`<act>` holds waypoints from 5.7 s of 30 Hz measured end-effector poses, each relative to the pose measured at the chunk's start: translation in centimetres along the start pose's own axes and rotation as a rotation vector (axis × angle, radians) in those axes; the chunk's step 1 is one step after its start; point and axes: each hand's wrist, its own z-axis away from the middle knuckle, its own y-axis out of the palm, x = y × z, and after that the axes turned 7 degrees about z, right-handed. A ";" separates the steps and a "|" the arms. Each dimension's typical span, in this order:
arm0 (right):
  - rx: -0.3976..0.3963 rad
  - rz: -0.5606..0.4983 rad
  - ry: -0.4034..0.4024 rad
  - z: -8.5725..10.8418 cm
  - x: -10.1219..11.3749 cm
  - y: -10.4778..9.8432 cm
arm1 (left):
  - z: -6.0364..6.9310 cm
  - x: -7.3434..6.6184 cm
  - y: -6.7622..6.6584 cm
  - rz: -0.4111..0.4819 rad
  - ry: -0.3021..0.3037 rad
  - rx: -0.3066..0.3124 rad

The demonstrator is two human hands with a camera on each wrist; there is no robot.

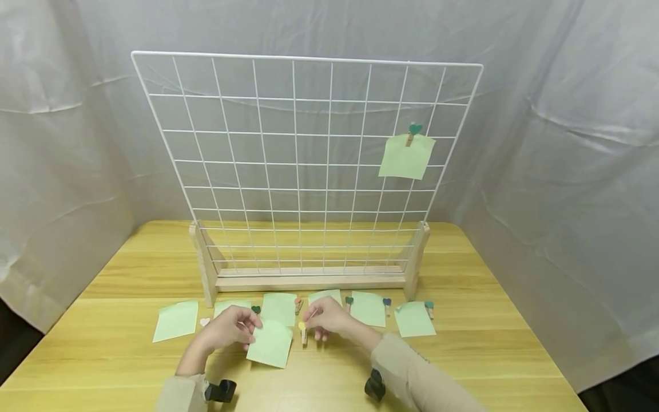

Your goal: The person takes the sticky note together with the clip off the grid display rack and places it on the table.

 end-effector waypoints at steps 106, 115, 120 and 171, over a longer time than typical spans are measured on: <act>-0.403 0.155 -0.338 7.1 11.2 -15.2 | -9.6 -13.8 5.4 -0.416 0.411 -0.133; -0.471 0.209 -0.368 8.3 12.4 -16.9 | -10.4 -15.7 5.5 -0.425 0.498 -0.115; -0.499 0.229 -0.359 9.0 13.1 -17.6 | -10.8 -16.7 5.8 -0.423 0.504 -0.122; -0.800 0.198 -0.467 10.3 19.8 -21.8 | -14.1 -25.3 8.4 -0.258 0.652 -0.177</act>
